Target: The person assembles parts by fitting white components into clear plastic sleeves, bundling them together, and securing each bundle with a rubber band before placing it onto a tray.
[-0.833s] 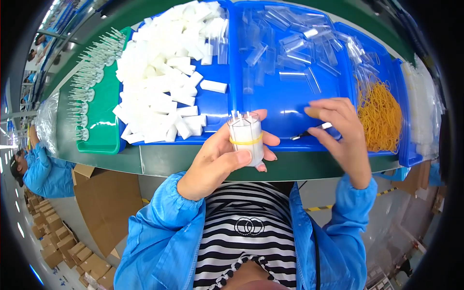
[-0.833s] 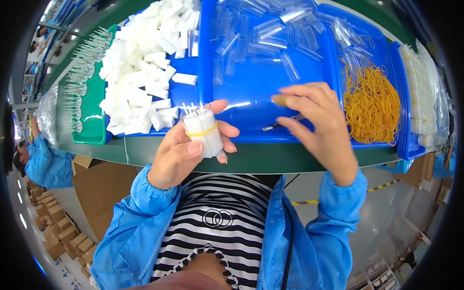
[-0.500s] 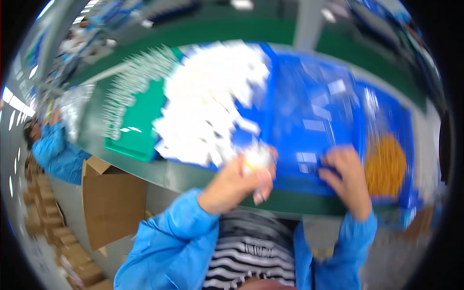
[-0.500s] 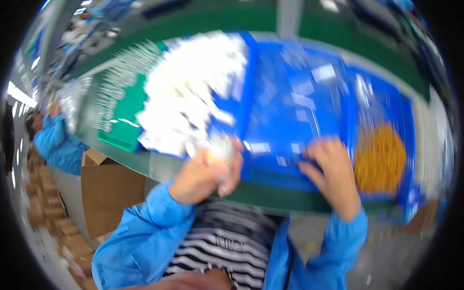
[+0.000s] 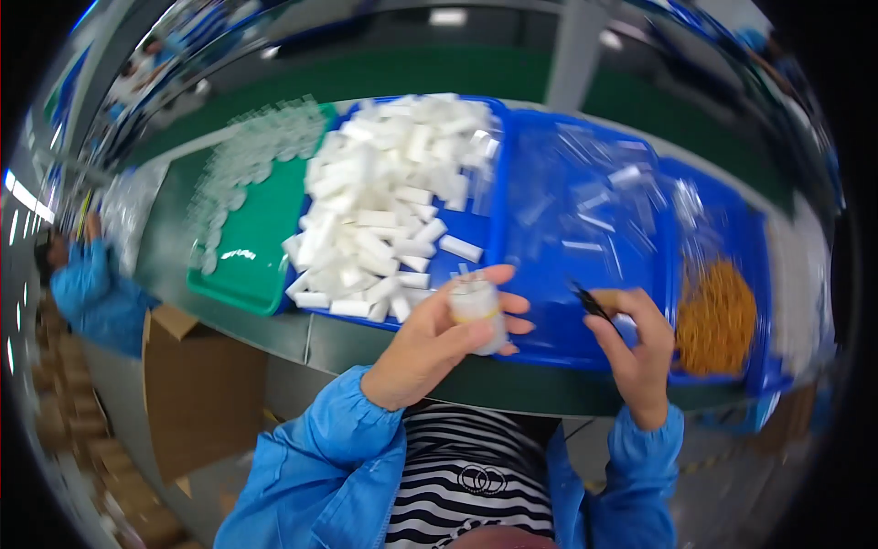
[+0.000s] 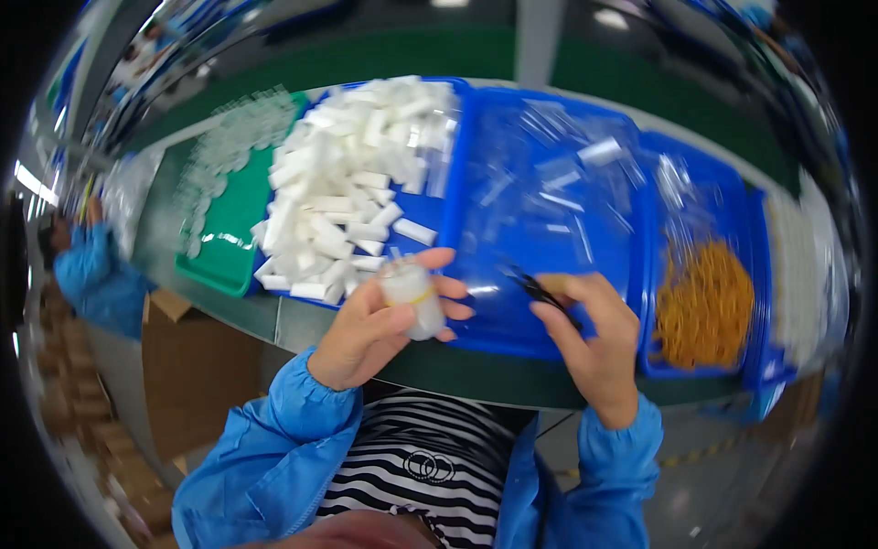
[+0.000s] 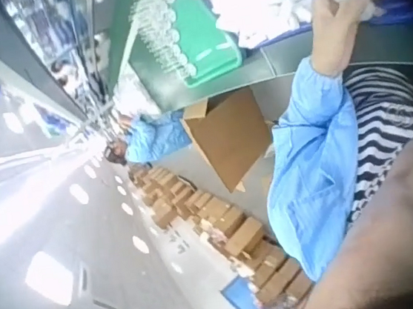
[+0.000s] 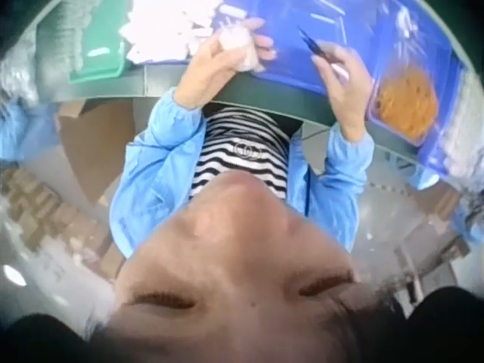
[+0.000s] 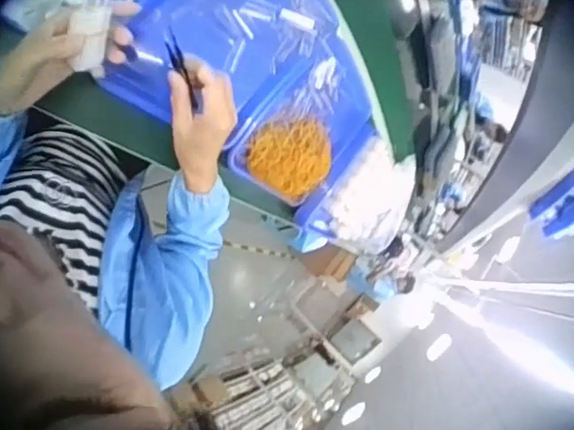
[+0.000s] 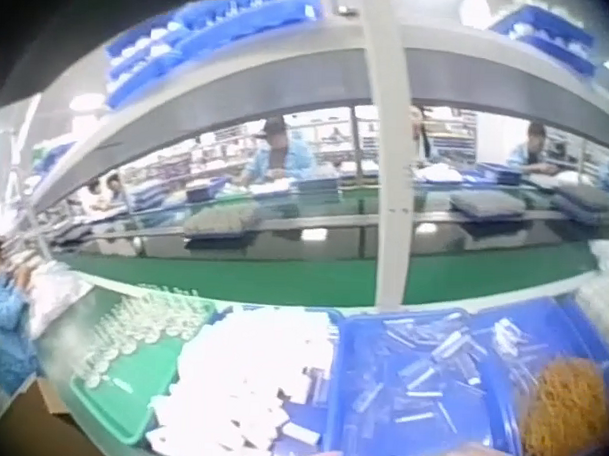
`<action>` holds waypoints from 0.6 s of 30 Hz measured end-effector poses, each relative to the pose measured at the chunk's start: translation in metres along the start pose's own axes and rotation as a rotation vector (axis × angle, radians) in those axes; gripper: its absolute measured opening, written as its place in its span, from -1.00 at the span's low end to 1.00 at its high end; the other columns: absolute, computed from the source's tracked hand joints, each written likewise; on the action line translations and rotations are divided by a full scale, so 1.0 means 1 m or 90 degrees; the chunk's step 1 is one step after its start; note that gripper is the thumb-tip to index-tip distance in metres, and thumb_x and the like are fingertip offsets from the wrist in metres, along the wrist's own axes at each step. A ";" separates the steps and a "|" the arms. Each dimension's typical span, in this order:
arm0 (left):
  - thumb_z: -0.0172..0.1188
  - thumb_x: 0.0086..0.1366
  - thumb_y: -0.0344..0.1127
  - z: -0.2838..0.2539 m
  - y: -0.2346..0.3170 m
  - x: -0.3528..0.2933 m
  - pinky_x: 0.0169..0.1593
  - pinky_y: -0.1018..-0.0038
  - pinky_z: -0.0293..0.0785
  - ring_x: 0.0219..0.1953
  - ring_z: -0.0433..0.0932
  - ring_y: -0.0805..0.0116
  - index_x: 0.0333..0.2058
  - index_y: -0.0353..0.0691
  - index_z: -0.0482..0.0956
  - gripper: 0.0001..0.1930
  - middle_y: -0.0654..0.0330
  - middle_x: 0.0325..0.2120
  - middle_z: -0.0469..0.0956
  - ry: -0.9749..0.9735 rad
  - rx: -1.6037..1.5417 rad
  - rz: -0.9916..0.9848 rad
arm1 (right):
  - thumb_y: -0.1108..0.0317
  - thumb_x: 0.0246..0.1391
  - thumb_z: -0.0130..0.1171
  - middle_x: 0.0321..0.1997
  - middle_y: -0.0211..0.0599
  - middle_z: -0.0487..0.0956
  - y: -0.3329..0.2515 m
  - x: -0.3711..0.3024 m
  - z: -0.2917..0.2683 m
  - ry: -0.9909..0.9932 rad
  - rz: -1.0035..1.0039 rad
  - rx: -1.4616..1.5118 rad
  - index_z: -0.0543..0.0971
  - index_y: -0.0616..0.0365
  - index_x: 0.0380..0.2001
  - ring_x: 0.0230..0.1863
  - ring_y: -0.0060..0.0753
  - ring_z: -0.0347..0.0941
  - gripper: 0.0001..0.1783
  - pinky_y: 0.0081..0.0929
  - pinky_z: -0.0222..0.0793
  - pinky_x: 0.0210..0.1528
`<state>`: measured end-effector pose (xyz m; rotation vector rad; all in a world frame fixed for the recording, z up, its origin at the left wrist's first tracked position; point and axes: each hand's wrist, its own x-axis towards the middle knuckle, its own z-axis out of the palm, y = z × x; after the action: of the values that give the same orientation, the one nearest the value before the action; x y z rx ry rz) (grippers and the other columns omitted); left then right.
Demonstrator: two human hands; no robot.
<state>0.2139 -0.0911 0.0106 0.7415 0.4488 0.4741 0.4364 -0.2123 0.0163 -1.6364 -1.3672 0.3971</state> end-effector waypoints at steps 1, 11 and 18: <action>0.25 0.32 -0.38 -0.003 0.002 0.007 -0.02 0.45 0.52 0.04 0.56 0.26 0.34 -0.29 0.17 -0.32 0.10 0.02 0.48 -0.011 0.001 -0.034 | 0.58 -0.05 0.38 -0.32 -0.21 0.59 -0.005 0.010 0.005 -0.017 -0.027 -0.014 0.63 0.25 -0.19 -0.31 -0.32 0.53 -0.71 -0.48 0.42 -0.27; 0.33 0.22 -0.38 -0.001 -0.010 0.002 -0.35 0.59 0.47 -0.31 0.56 0.46 0.22 -0.27 0.32 -0.39 0.18 -0.25 0.51 -0.019 0.114 -0.075 | 0.59 -0.04 0.30 -0.24 -0.26 0.58 -0.025 0.017 0.010 -0.033 -0.191 -0.075 0.59 0.19 -0.24 -0.20 -0.23 0.50 -0.76 -0.35 0.30 -0.11; 0.34 0.18 -0.32 0.004 -0.009 -0.002 -0.49 0.58 0.36 -0.49 0.49 0.47 0.12 -0.32 0.38 -0.44 0.13 -0.42 0.50 -0.016 0.171 -0.104 | 0.36 0.02 0.37 -0.30 -0.39 0.58 -0.017 0.029 0.002 -0.125 -0.124 -0.043 0.58 0.18 -0.31 -0.31 -0.42 0.36 -0.80 -0.50 0.26 -0.23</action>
<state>0.2168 -0.1003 0.0075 0.9603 0.5511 0.2523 0.4346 -0.1870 0.0378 -1.5318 -1.6871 0.4080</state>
